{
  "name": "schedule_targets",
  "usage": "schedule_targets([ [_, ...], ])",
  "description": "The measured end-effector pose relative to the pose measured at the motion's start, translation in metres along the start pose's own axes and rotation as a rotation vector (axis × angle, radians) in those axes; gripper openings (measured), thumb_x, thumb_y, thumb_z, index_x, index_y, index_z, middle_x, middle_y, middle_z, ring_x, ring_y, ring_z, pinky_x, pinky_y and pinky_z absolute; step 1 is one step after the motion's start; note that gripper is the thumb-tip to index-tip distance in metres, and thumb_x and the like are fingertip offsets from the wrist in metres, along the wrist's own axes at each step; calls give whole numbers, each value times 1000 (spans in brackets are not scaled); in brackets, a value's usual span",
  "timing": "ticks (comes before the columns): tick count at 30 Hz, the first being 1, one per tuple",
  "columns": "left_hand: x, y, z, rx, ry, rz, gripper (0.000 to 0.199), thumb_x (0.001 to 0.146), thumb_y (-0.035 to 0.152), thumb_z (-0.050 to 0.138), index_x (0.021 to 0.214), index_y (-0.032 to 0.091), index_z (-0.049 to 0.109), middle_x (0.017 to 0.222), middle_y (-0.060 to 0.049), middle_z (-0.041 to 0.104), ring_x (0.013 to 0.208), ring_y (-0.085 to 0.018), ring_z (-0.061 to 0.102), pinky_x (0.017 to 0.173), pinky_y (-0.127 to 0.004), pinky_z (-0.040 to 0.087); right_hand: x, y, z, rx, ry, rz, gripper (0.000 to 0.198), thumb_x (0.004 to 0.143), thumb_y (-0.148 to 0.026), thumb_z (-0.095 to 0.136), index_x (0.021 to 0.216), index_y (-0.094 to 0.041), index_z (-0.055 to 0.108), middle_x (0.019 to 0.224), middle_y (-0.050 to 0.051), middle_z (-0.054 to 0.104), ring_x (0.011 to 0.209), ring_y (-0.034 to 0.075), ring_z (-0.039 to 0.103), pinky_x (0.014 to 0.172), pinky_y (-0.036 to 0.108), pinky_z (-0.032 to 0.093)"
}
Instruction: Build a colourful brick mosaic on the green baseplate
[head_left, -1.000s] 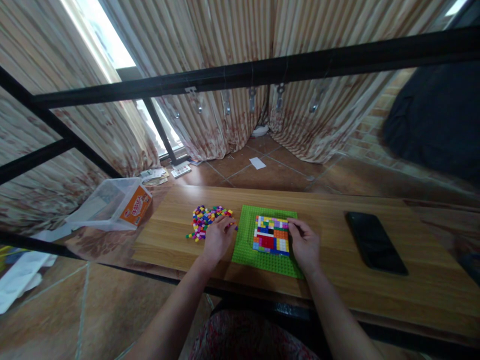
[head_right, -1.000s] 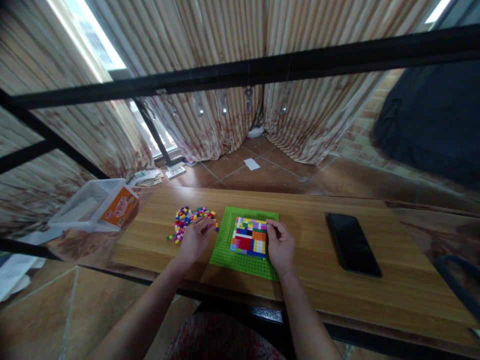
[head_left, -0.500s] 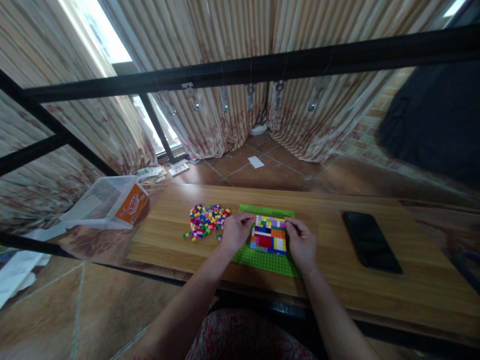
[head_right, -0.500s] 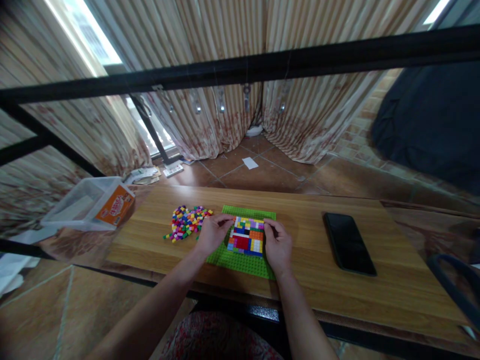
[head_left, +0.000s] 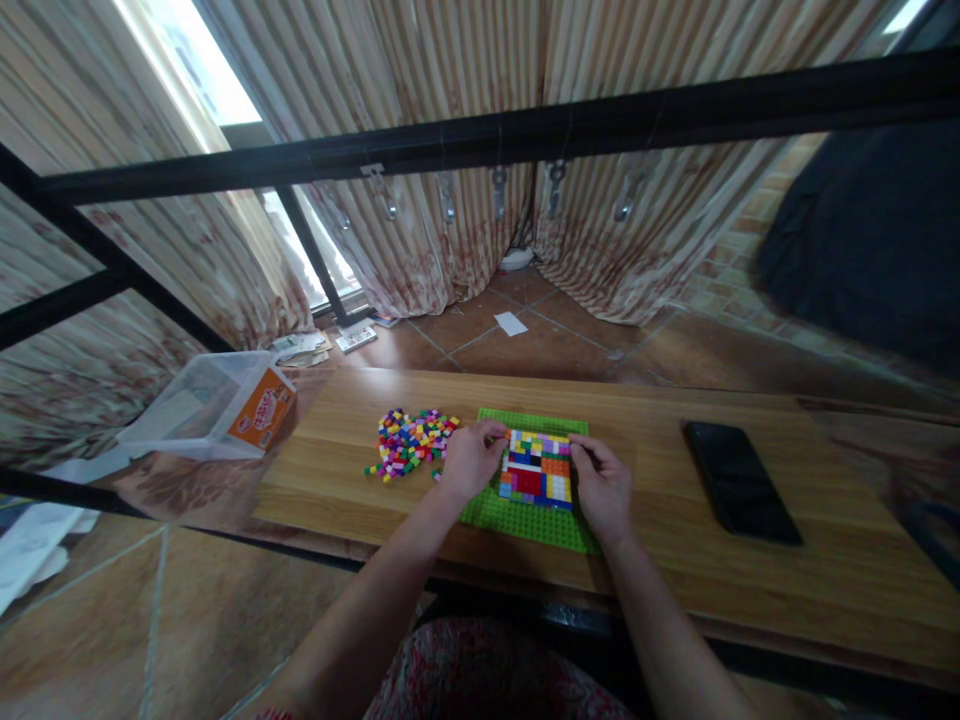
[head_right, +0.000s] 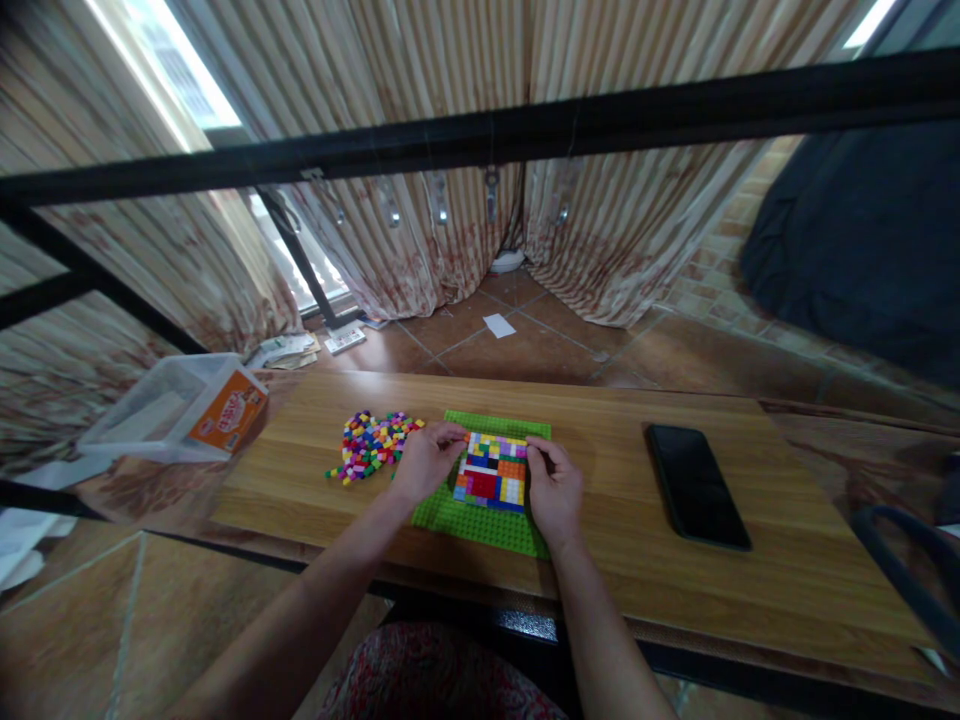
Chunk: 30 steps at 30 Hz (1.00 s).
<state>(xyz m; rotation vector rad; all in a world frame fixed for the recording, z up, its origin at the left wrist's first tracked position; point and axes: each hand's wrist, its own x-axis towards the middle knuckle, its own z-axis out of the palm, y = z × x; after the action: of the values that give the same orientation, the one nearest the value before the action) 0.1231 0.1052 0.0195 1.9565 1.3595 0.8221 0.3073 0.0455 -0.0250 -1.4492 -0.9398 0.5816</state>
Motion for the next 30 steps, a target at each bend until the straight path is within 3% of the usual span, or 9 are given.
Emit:
schedule_targets([
  [9,1,9,-6,122,2,51,22,87,19,49,88,20,71,85,-1,73,76,-14,65,73,-24,48,-1,-1,1,-8,12,-31,28,80,-42,59,88,-19,71,91,7,70,85,20,64,81,37,50],
  [16,8,1,1,-20,20,-5,17,84,19,56,79,18,72,80,-2,73,73,-13,65,70,-23,48,-1,-2,0,-6,4,-27,27,81,-41,59,90,-19,71,92,8,70,86,20,63,82,37,50],
  [22,16,-7,1,-168,-33,-70,16,80,17,59,86,17,74,83,-3,75,75,-14,66,73,-24,51,-1,0,0,-1,-8,-11,28,81,-42,60,90,-19,71,93,7,70,85,21,63,82,38,49],
  [30,21,-6,1,-189,-89,-113,18,78,18,59,81,16,76,71,-2,73,71,-14,65,66,-22,50,-1,1,0,-19,2,-31,27,81,-41,59,89,-18,71,92,8,70,85,20,63,81,37,49],
])
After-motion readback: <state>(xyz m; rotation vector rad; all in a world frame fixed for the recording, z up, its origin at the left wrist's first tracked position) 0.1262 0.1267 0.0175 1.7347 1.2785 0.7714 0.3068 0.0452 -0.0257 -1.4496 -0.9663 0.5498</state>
